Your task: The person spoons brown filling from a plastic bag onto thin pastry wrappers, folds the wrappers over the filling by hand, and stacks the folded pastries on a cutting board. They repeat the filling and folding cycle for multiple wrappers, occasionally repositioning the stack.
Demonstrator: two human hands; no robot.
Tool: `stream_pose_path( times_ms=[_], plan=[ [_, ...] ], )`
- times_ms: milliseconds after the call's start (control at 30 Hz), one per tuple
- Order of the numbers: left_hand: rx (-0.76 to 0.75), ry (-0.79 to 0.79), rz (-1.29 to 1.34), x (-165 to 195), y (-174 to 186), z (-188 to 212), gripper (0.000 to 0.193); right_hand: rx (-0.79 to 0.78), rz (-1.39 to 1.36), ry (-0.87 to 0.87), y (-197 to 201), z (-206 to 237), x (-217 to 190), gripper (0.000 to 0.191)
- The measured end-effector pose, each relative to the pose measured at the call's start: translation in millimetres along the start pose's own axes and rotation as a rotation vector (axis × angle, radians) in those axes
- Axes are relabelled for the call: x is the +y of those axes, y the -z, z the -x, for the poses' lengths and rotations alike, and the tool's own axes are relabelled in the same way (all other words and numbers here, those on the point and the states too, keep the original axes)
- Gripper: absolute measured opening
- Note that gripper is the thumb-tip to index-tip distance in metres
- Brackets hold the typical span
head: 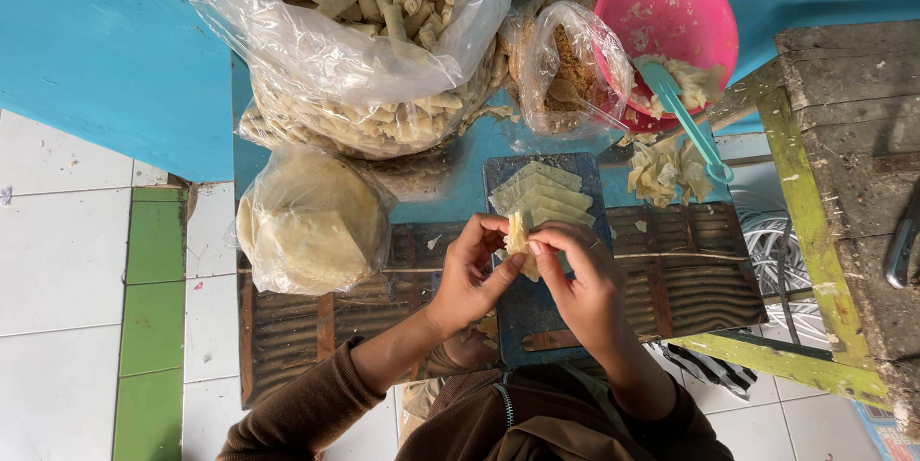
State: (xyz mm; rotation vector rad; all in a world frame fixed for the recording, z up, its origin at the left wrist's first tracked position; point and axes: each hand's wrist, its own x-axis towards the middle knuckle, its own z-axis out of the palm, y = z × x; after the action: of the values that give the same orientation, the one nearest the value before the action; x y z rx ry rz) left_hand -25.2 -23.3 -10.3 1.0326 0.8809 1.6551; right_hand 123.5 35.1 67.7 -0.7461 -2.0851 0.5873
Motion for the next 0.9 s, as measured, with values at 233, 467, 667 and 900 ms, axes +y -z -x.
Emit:
stream_pose_path(
  times_ms=[233, 467, 667, 900],
  plan=[
    [-0.014, 0.013, -0.073, 13.8, -2.9, -3.0, 0.04, -0.008, -0.078, -0.08, -9.2, 9.2, 11.9, 0.012],
    [0.082, -0.204, -0.57, 31.9, -10.3, -4.8, 0.032, -0.004, -0.068, -0.135, -18.9, 16.4, 21.8, 0.009],
    [0.181, 0.047, -0.447, 24.3, -9.2, -3.5, 0.032, -0.017, -0.363, -0.302, -27.2, 27.8, 39.9, 0.011],
    [0.231, 0.177, 0.171, -1.7, 0.2, -14.2, 0.037, 0.182, -0.964, -0.51, -22.8, 30.3, 51.9, 0.015]
  ],
)
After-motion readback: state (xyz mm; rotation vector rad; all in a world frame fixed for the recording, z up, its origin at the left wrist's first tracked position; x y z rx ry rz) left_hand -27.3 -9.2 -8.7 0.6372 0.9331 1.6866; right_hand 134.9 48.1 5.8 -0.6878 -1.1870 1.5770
